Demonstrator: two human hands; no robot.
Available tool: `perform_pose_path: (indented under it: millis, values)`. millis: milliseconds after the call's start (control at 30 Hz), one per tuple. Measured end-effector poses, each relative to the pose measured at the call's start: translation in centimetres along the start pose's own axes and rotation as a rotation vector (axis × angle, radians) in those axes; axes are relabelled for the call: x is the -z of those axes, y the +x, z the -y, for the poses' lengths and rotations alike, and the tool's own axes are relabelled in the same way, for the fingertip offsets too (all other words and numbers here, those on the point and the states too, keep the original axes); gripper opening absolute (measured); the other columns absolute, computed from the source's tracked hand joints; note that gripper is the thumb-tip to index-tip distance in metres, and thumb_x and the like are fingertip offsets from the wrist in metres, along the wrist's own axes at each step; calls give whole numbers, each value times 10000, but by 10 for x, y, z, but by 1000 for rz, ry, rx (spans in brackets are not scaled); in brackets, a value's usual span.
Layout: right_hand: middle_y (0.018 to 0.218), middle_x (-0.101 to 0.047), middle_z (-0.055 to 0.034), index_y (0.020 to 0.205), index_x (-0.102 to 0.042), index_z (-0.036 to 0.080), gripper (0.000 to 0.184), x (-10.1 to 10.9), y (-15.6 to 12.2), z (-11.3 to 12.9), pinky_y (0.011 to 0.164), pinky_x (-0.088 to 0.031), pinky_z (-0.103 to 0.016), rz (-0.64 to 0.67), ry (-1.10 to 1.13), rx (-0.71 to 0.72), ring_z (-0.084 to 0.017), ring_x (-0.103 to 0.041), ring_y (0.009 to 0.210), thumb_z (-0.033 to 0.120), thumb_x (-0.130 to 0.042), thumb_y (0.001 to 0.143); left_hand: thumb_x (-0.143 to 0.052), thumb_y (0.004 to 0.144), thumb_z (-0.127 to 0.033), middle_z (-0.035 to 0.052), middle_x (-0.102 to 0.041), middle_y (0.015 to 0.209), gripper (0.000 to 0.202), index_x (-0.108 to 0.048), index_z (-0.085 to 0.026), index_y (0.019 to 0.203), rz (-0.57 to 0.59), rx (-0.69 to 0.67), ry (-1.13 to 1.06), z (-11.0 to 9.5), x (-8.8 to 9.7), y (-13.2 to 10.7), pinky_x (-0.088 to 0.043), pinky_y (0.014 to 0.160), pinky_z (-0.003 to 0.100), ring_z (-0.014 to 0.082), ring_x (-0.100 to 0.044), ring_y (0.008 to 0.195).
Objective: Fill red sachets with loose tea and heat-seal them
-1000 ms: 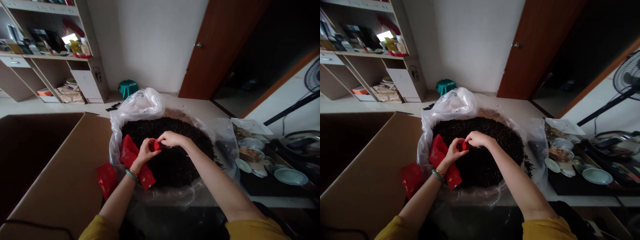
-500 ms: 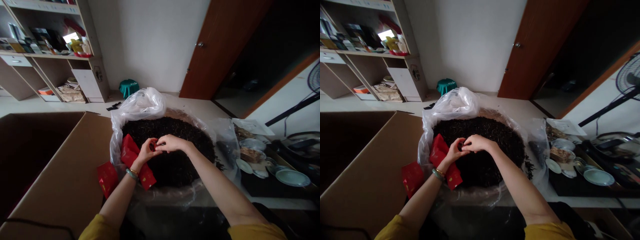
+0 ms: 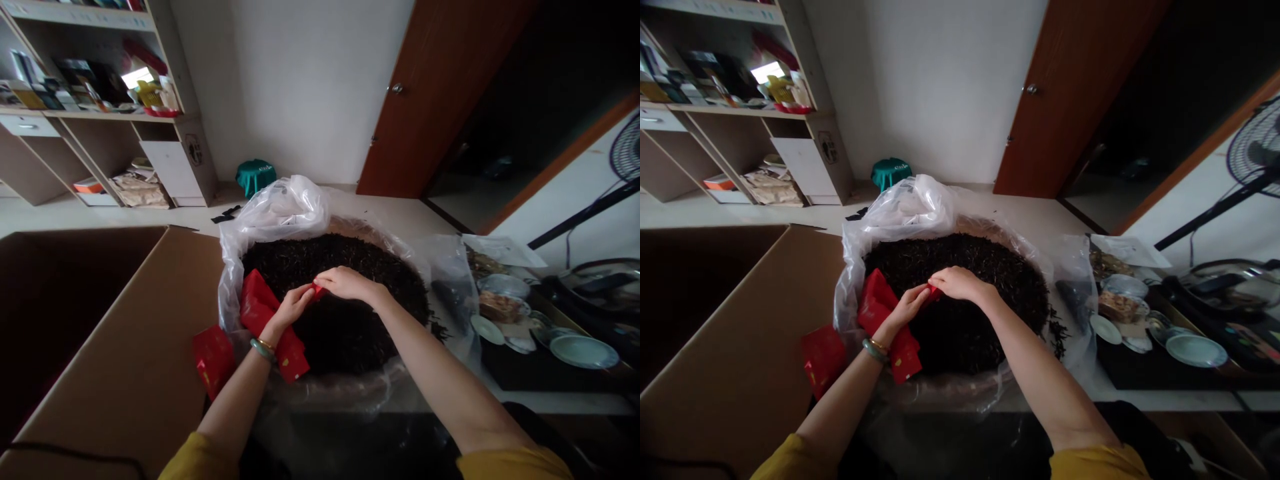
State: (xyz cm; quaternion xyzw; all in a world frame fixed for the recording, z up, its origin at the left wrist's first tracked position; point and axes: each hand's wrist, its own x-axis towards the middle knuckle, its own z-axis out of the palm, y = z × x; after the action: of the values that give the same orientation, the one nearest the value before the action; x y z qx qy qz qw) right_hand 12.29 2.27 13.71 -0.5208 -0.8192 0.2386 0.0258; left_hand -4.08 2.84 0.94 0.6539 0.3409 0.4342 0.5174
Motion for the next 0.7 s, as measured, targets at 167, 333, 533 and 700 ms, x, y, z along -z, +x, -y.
perform_pose_path:
  millis: [167, 333, 533, 700]
  values:
    - [923, -679, -71, 1143, -567, 166, 369, -12, 4, -8, 455, -448, -189, 323, 223, -139, -104, -629, 495, 388, -558, 849, -435, 794, -689, 6, -605, 608, 647, -679, -90, 834, -12, 109, 19, 1, 1, -2, -400, 508, 211, 108, -506, 543]
    - [834, -655, -51, 1085, -562, 155, 327, -17, 7, -17, 400, -434, -183, 384, 270, -215, -83, -583, 385, 405, -424, 926, -412, 844, -631, 40, -665, 719, 596, -687, -107, 914, 8, 51, 144, 3, 2, -1, -464, 577, 239, 140, -579, 627]
    - [699, -657, -44, 1019, -579, 137, 384, -11, 6, -17, 369, -382, -205, 157, 85, -257, -81, -496, 306, 395, -301, 961, -739, 663, -507, 122, -596, 1233, 737, -501, -199, 1288, -62, -245, 442, 11, 1, -2, -460, 960, 423, 268, -571, 1105]
    - [665, -667, -58, 1053, -590, 121, 462, -19, 9, -5, 374, -394, -210, 153, 71, -269, -89, -479, 303, 420, -247, 970, -764, 667, -402, 134, -603, 1206, 729, -470, -177, 1295, -42, -303, 633, 17, -2, -1, -472, 948, 435, 266, -579, 1089]
